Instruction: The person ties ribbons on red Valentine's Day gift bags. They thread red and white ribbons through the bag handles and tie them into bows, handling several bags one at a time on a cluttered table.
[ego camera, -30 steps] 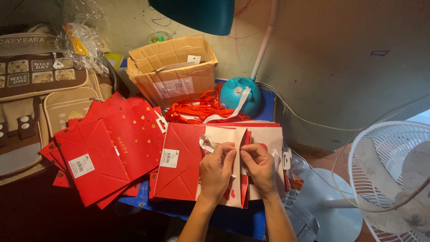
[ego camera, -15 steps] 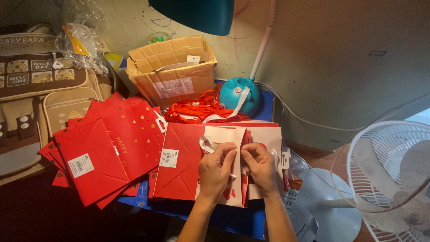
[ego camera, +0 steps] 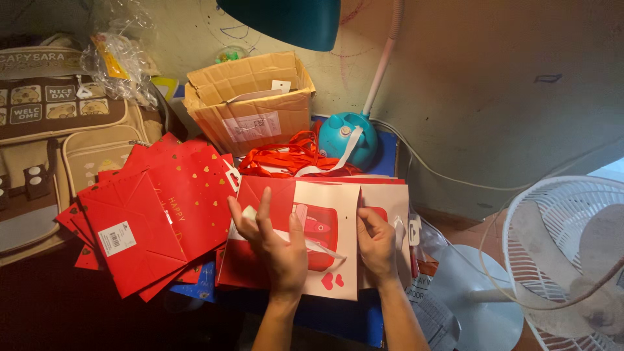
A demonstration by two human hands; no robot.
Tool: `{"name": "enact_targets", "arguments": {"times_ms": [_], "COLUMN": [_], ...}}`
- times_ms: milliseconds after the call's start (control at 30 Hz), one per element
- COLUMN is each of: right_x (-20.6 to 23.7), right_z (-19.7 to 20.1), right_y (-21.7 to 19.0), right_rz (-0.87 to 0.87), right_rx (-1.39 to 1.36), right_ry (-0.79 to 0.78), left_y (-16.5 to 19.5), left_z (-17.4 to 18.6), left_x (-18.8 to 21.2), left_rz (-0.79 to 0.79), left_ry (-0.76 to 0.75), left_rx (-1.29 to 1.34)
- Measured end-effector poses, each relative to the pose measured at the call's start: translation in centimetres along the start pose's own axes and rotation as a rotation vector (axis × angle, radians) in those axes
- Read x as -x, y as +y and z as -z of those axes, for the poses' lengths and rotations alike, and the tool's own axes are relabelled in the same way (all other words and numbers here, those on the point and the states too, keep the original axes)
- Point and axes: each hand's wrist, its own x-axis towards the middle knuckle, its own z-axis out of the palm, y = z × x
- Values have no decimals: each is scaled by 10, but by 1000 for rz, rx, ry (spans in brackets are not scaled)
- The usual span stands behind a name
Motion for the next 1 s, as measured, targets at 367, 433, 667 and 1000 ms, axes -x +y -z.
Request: {"name": "enact_targets", "arguments": {"times_ms": [367, 433, 667, 1000], "right_x": [8, 9, 6, 8], "right_z": [0, 2, -1, 3], "right_y": [-28, -29, -14, -19], "right_rz": [46, 78, -4, 130], "right_rx": [-22, -18, -29, 81], "right_ry": [-118, -130, -96, -256], "left_y": [12, 10, -2, -13], "left_z": [15, 14, 2, -12], "left_x": [-6, -5, -8, -6], "left_rz": [-544, -547, -334, -212], "left_ry": [-541, -677, -607, -392], "left_rx": [-242, -182, -128, -25]}}
